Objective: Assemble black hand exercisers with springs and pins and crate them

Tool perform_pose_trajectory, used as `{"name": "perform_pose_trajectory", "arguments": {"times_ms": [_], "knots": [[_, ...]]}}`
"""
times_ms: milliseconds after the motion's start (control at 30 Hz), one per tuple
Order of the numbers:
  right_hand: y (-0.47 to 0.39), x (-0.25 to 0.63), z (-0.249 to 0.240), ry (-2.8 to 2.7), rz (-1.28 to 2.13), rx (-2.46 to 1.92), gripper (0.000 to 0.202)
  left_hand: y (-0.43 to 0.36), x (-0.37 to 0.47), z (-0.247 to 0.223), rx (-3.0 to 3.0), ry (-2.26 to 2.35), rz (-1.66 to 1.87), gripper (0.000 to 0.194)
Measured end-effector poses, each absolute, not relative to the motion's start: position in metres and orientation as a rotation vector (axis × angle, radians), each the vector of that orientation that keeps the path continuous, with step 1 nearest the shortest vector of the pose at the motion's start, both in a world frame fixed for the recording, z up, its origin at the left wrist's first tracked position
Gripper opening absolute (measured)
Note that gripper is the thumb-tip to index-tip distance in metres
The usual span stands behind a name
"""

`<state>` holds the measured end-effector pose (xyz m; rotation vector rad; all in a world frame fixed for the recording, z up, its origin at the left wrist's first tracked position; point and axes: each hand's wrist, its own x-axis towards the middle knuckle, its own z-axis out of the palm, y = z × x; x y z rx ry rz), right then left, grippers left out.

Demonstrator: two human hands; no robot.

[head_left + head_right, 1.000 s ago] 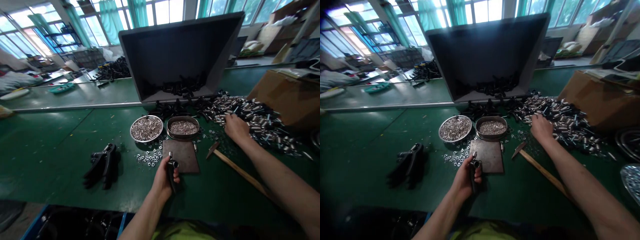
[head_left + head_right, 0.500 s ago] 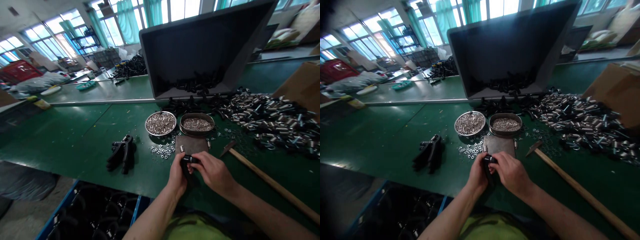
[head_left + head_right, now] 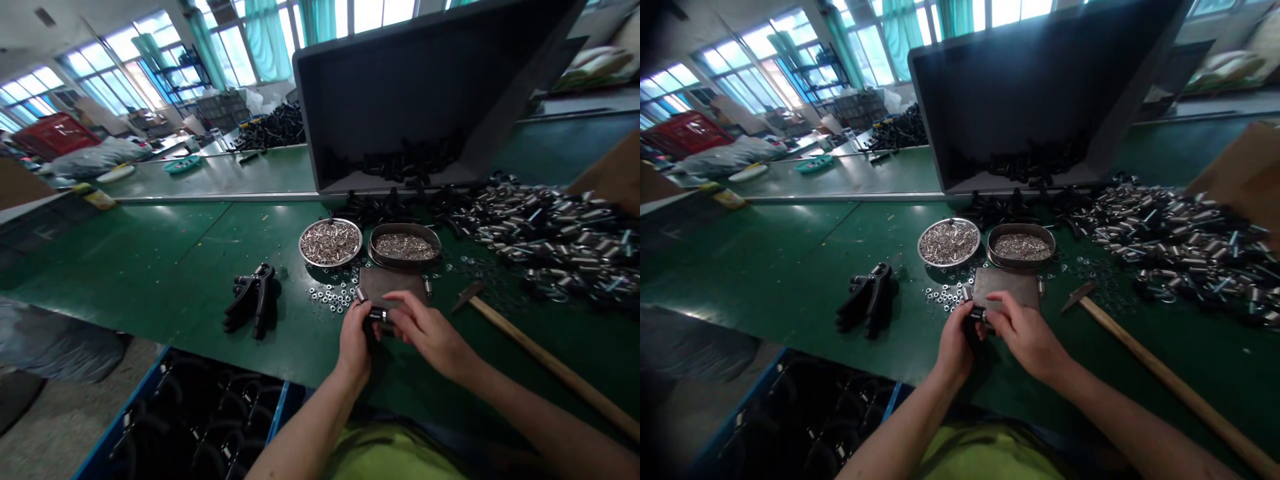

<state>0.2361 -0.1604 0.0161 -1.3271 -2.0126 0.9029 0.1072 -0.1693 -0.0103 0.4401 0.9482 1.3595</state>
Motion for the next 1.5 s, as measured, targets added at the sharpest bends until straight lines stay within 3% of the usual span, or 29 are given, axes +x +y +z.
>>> {"name": "perform_pose_trajectory", "arguments": {"times_ms": [67,200,333,433,567,700,767,900,967,1233,1400,1500], "knots": [[-0.162,0.237,0.018,-2.038,0.730,-1.257,0.028,-0.169,0.107,-0.010,0.440,0.957,1.380,0.022],[-0.166,0.240,0.022,-1.984,0.963,-1.389,0.029,-0.169,0.108,-0.011,0.539,0.961,1.323,0.021],[-0.166,0.238,0.023,-1.922,0.864,-1.268,0.024,-0.168,0.107,-0.008,0.597,0.990,1.350,0.018],[-0.167,0.228,0.017,-1.466,1.331,-1.192,0.021,-0.167,0.105,-0.002,0.745,1.094,1.335,0.021],[-0.166,0.214,0.004,-0.787,1.750,-1.112,0.030,-0.168,0.105,0.004,1.094,1.534,1.393,0.042],[-0.147,0.221,-0.002,-0.988,1.869,-1.287,0.037,-0.164,0.098,0.001,1.385,1.764,1.097,0.068],[-0.124,0.229,0.000,-1.478,1.757,-1.401,0.038,-0.160,0.091,-0.003,1.466,1.801,0.887,0.065],[-0.056,0.221,0.009,-2.260,0.690,-1.422,0.026,-0.149,0.086,-0.009,1.780,1.801,0.599,0.057],[-0.023,0.202,0.013,-2.332,0.417,-1.358,0.019,-0.145,0.087,-0.012,1.974,1.777,0.518,0.054],[0.036,0.145,0.003,-2.406,0.273,-1.316,0.021,-0.145,0.092,-0.025,2.220,1.696,0.542,0.060],[0.034,0.156,0.001,-2.266,0.386,-1.304,0.009,-0.143,0.090,-0.026,2.212,1.697,0.544,0.059],[0.024,0.168,0.005,-2.130,0.507,-1.300,0.013,-0.140,0.089,-0.025,2.218,1.695,0.527,0.057]]}}
